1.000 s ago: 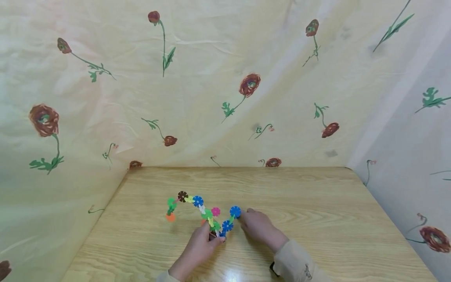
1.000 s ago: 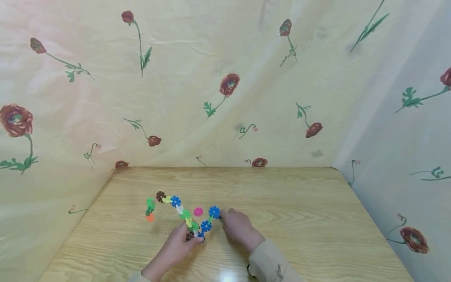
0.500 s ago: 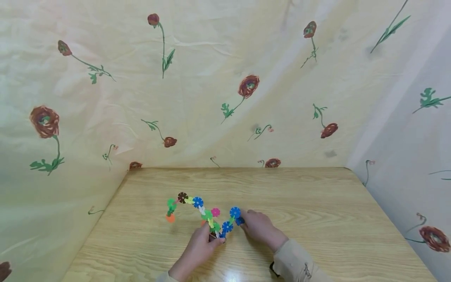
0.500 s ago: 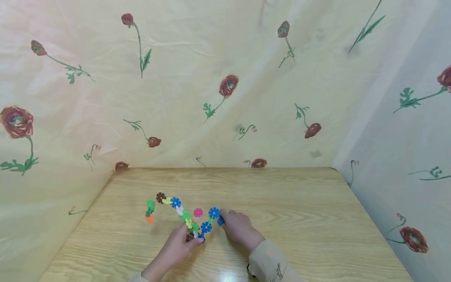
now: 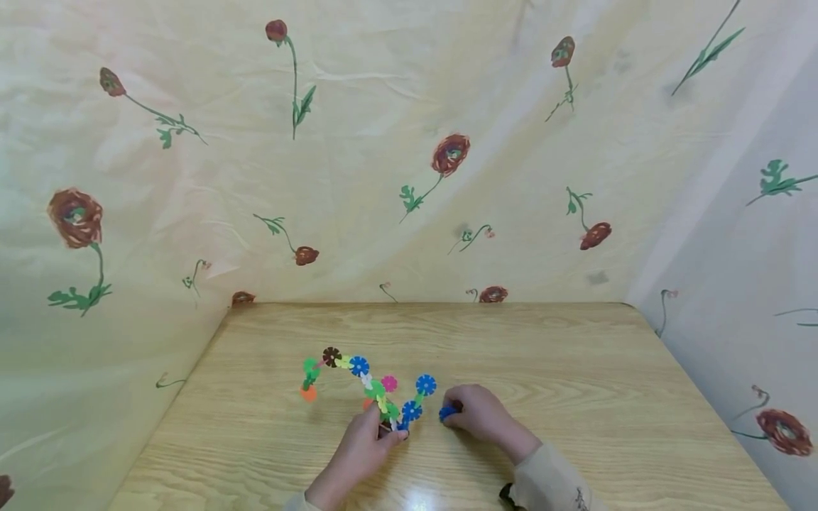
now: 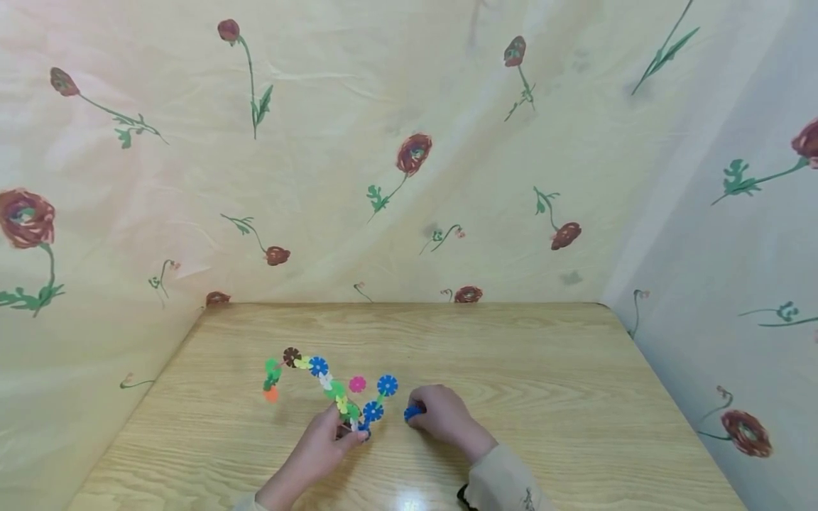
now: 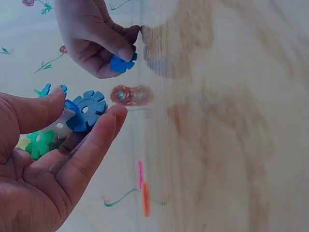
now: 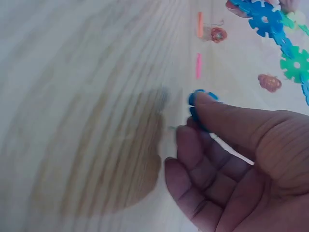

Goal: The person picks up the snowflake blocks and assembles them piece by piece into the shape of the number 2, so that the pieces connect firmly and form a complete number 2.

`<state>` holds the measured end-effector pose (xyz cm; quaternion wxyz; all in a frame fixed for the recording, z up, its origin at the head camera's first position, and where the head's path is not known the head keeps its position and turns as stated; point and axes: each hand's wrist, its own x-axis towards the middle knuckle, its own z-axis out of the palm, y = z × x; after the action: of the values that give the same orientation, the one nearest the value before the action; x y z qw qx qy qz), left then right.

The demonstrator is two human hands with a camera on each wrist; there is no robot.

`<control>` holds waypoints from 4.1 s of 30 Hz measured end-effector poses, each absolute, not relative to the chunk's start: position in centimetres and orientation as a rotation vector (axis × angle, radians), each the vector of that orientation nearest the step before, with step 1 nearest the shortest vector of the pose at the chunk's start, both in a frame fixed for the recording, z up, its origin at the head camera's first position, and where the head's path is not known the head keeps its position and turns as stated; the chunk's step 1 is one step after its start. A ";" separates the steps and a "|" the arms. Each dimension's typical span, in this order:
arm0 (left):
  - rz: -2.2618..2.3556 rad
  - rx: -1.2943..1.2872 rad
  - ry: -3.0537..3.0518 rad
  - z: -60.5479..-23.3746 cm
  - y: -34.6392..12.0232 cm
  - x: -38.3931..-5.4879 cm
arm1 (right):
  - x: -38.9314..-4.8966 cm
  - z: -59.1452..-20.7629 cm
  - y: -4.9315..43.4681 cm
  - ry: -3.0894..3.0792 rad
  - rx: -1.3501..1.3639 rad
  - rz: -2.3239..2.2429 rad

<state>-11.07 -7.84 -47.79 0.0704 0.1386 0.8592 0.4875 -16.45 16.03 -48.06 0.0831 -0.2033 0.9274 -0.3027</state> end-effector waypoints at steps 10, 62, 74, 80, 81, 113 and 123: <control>1.431 0.397 2.599 -47.8 -7.9 -11.0 | -15.7 -45.7 17.1 2.548 -0.512 -1.445; 1.306 0.477 2.632 -47.6 -7.0 -11.0 | -14.9 -42.6 16.0 2.487 -0.366 -1.730; 1.403 0.450 2.580 -47.7 -6.9 -11.0 | -14.7 -44.5 15.3 2.657 -0.369 -1.822; 1.435 0.438 2.565 -47.7 -6.9 -11.0 | -14.2 -44.9 14.8 2.672 -0.491 -1.740; 1.429 0.437 2.573 -47.7 -6.9 -11.0 | -14.2 -44.9 14.7 2.673 -0.491 -1.731; 1.349 0.459 2.705 -47.6 -5.9 -10.7 | -13.3 -45.5 11.8 3.001 -0.297 -1.577; 1.338 0.392 2.685 -47.4 -5.8 -10.6 | -13.3 -46.1 11.8 2.979 -0.365 -1.718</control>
<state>-10.64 -5.81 -47.37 0.0580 0.1294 0.8860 0.4415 -13.33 11.78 -46.07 -0.1574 -0.1042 0.8507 -0.4905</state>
